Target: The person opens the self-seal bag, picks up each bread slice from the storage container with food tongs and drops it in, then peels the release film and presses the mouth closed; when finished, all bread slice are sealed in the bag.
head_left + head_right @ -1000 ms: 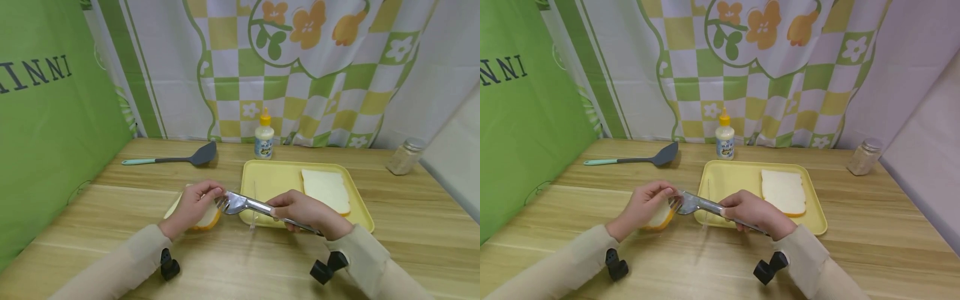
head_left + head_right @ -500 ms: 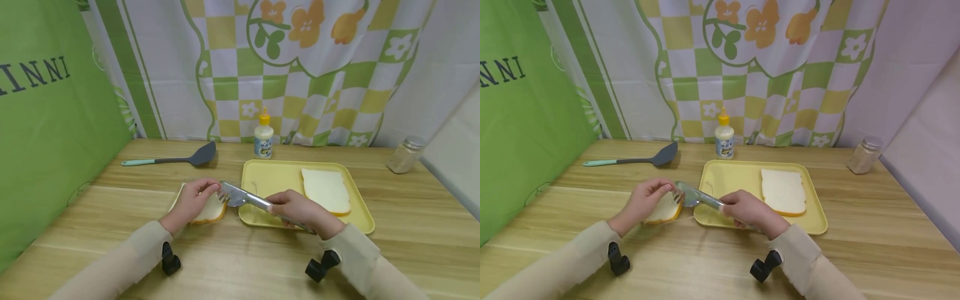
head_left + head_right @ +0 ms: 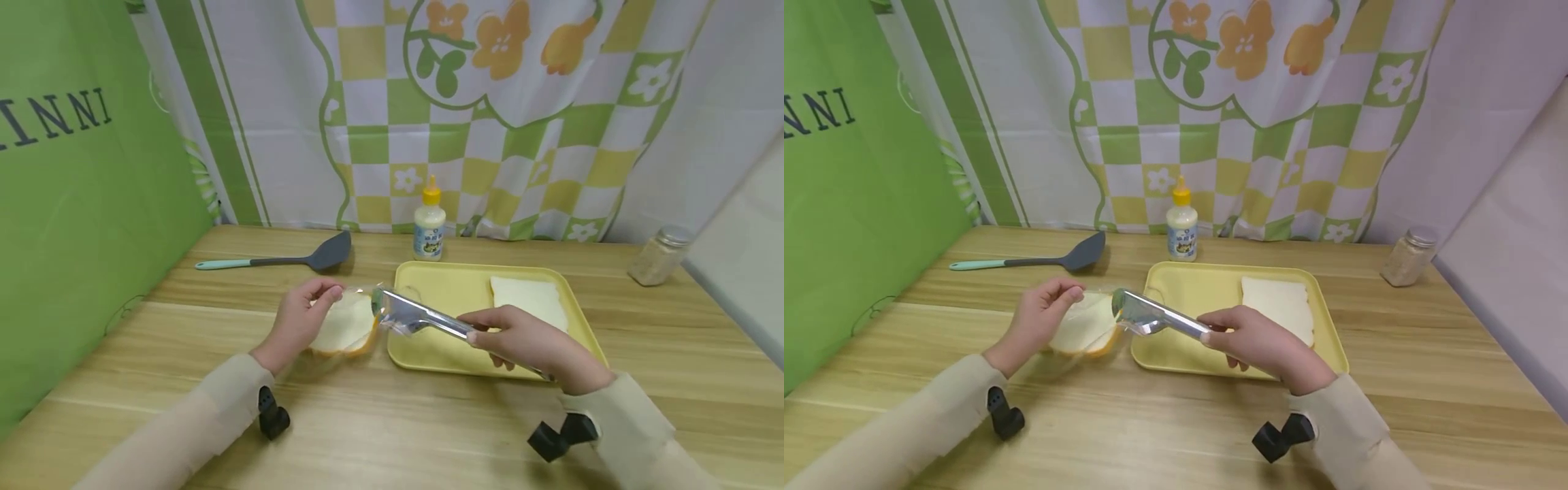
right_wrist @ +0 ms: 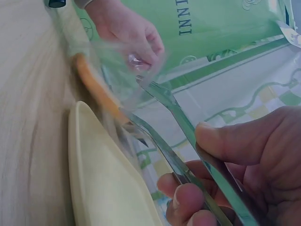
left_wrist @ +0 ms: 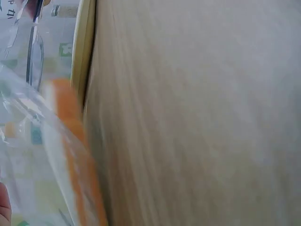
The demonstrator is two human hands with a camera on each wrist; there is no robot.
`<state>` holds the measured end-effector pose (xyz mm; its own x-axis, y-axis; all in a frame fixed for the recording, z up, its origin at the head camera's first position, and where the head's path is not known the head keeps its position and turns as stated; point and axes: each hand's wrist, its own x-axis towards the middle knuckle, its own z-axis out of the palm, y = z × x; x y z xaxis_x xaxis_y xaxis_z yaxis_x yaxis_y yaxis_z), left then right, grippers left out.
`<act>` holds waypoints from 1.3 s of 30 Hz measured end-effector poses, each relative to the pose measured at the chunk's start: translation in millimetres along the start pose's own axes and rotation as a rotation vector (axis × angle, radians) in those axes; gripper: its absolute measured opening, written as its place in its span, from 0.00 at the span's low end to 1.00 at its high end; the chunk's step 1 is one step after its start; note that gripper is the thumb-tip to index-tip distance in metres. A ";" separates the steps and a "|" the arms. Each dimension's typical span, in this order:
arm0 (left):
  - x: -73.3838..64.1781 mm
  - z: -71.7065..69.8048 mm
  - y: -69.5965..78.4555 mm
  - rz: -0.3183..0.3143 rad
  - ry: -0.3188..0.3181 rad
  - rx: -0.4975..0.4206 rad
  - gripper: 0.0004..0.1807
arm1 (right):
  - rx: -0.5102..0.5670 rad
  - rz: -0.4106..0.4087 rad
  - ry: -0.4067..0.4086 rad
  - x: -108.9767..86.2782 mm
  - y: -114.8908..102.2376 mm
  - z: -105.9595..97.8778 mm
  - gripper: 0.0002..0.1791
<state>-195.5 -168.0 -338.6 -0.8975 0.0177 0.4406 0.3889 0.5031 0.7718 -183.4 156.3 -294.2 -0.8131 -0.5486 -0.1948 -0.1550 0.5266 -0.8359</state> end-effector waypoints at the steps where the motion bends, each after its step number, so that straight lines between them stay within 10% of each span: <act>1: 0.3 -1.1 -0.2 0.008 0.006 0.003 0.08 | -0.001 -0.006 0.003 -1.7 1.2 -2.1 0.21; 14: -1.5 -0.8 -1.6 0.197 -0.069 0.114 0.05 | -0.043 -0.035 0.045 -29.1 32.1 -35.1 0.25; 39: -6.0 0.7 4.0 0.202 -0.138 0.112 0.05 | 0.020 0.007 0.178 -96.1 120.4 -99.4 0.25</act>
<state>-188.7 -165.5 -338.5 -0.8269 0.2417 0.5078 0.5445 0.5698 0.6155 -179.7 336.9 -325.2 -0.9007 -0.4208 -0.1080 -0.1395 0.5156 -0.8454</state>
